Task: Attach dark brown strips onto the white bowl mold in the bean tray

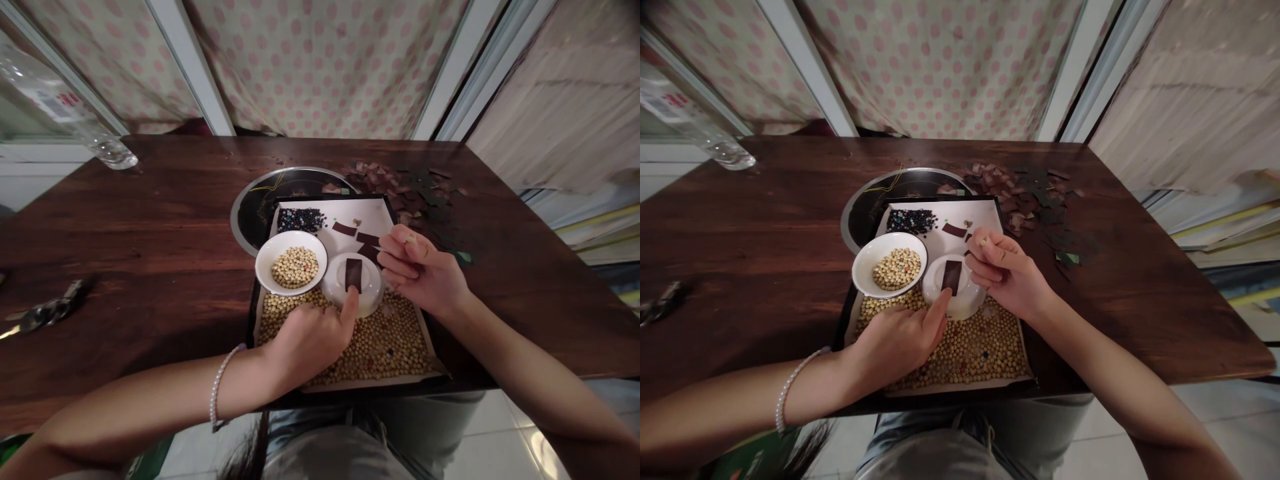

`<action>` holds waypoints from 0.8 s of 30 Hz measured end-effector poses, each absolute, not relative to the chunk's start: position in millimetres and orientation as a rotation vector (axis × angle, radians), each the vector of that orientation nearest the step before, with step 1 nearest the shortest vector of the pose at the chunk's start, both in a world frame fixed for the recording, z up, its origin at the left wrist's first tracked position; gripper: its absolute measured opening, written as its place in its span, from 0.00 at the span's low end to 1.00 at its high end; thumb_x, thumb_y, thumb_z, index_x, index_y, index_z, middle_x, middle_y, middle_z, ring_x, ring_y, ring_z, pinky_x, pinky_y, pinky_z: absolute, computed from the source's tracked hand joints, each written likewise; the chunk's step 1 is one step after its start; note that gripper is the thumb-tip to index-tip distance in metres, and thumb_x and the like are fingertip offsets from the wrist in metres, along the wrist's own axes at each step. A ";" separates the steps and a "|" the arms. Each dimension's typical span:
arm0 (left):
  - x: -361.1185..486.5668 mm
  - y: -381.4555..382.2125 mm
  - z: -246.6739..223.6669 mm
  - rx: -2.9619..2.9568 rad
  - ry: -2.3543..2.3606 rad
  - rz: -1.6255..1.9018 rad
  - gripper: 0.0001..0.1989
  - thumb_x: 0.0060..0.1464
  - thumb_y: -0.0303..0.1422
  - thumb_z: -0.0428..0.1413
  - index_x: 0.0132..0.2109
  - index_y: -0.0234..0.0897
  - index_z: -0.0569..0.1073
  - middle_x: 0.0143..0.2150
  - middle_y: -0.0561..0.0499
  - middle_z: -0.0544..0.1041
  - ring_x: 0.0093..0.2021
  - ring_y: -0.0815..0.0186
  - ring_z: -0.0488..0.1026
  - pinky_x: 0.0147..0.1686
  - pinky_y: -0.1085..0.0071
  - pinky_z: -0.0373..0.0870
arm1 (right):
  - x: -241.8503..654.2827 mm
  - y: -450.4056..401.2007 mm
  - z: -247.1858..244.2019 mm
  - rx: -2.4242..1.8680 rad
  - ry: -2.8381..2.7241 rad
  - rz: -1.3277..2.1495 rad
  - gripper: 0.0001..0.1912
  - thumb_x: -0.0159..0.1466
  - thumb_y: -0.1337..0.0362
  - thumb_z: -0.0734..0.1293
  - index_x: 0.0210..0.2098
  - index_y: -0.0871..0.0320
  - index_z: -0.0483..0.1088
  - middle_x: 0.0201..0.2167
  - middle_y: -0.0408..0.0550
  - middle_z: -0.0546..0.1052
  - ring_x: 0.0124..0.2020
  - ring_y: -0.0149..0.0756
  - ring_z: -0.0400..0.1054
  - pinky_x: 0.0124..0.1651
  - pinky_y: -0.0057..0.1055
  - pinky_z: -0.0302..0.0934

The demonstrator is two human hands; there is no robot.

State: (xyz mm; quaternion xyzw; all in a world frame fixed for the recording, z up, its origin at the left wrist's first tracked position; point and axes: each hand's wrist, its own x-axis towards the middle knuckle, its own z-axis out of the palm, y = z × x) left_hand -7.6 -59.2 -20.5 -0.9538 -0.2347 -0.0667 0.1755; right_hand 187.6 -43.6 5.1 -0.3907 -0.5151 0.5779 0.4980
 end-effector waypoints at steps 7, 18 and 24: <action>-8.1 -59.0 -21.6 -2.704 -0.658 -0.176 0.20 0.53 0.22 0.47 0.54 0.18 0.64 0.17 0.49 0.71 0.14 0.68 0.66 0.13 0.72 0.55 | 187.5 -44.4 1.7 -0.932 -1.327 1.287 0.07 0.61 0.58 0.56 0.29 0.53 0.56 0.20 0.36 0.46 0.17 0.27 0.40 0.17 0.26 0.40; -8.4 -59.8 -23.2 -2.669 -0.676 -0.236 0.19 0.54 0.22 0.47 0.53 0.19 0.65 0.16 0.51 0.69 0.14 0.68 0.66 0.13 0.72 0.53 | 183.5 -40.9 -17.6 -1.272 -2.199 0.443 0.06 0.62 0.69 0.60 0.33 0.60 0.69 0.29 0.45 0.70 0.28 0.28 0.61 0.31 0.26 0.54; -9.2 -60.3 -24.8 -2.682 -0.682 -0.197 0.21 0.53 0.22 0.46 0.55 0.18 0.62 0.17 0.52 0.69 0.14 0.68 0.66 0.13 0.72 0.53 | 185.5 -43.4 -16.7 -1.292 -2.284 0.278 0.09 0.63 0.66 0.60 0.36 0.58 0.72 0.30 0.46 0.71 0.30 0.30 0.64 0.32 0.26 0.55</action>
